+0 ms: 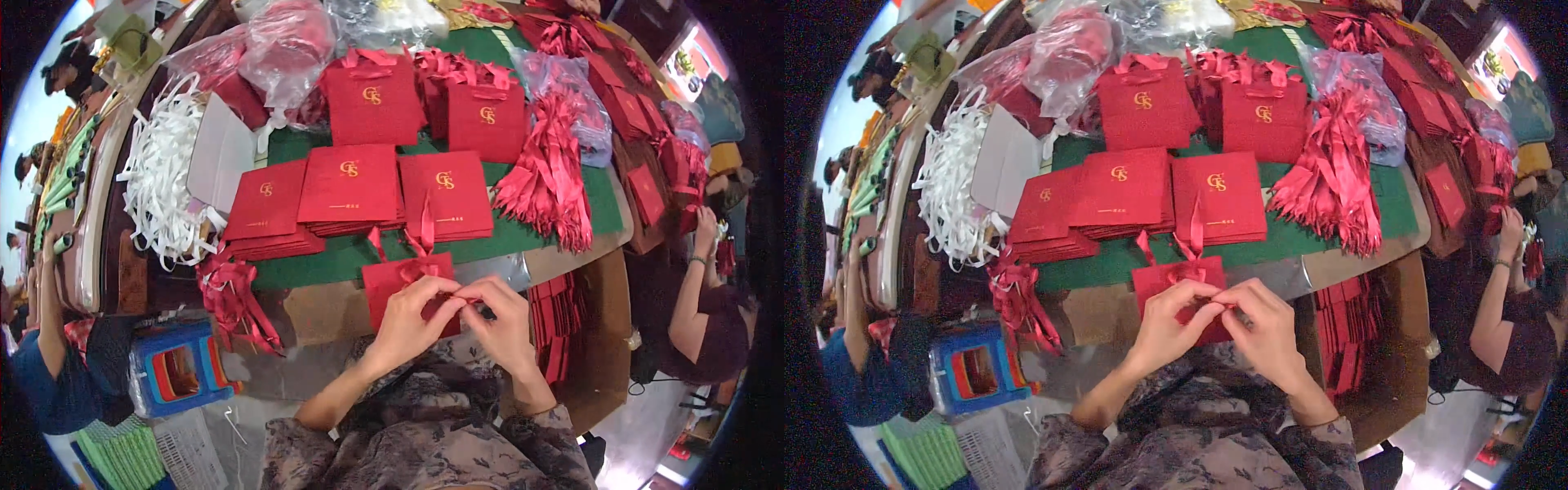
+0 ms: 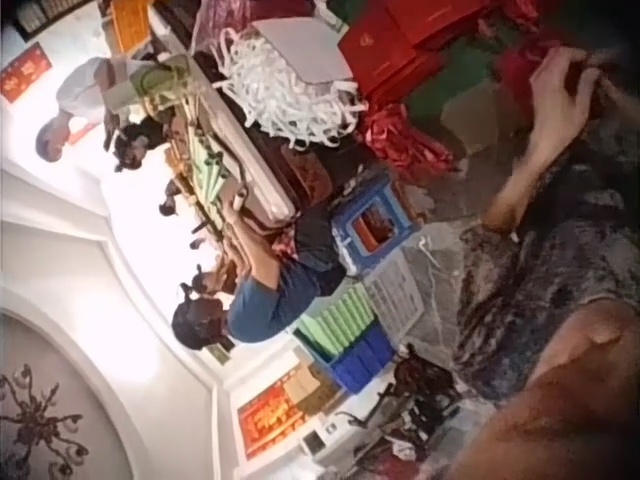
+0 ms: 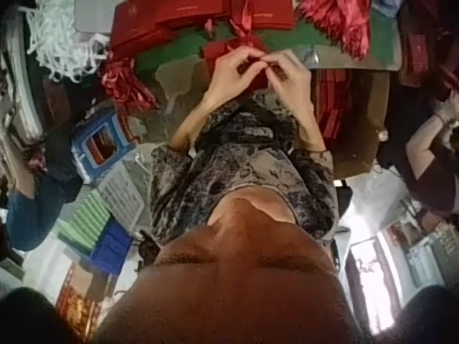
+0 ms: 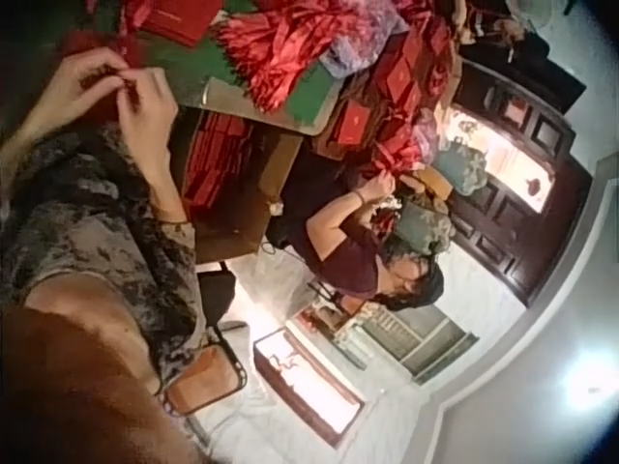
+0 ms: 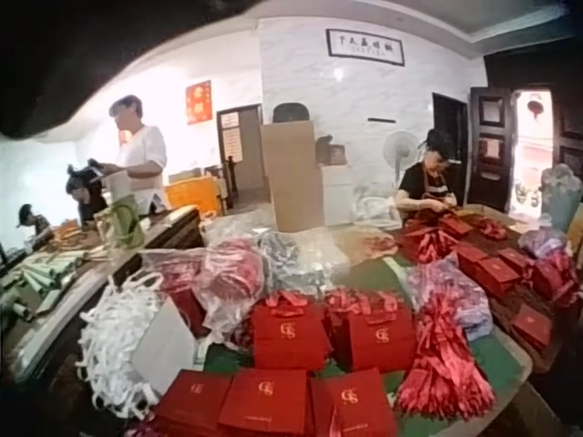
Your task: The person assembles paper gift bags by picking up red bags from a stack and threading and fastening ribbon handles to them by hand.
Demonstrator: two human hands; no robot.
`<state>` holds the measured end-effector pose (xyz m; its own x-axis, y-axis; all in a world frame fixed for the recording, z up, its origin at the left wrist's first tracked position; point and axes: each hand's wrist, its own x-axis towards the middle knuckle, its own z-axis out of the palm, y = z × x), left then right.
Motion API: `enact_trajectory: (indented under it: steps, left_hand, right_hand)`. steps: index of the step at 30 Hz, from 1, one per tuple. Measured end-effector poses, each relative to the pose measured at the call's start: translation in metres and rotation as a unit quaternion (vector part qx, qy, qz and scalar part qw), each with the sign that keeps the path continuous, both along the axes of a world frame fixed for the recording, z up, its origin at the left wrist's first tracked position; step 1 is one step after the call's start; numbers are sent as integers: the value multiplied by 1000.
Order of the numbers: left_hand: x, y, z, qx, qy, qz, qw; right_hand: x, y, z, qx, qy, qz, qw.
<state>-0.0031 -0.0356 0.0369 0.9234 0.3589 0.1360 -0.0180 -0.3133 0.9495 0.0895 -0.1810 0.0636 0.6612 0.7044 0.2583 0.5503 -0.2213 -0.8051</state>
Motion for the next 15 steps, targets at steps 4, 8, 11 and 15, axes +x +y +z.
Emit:
enact_trajectory:
  steps: [4, 8, 11, 15]
  left_hand:
    - [-6, -12, -25, -266, -16, 28, 964]
    - [-11, -20, -33, -313, -31, 42, 948]
    - [-13, -24, -36, -312, -33, 58, 948]
    - [-21, -2, -18, -40, -77, 125, 988]
  right_hand:
    - [-8, -6, -11, 39, 171, -11, 984]
    - [-8, -14, -24, 88, 332, -12, 939]
    - [-12, -9, -29, 107, 263, -14, 959]
    - [-15, 3, -16, 136, 246, -39, 959]
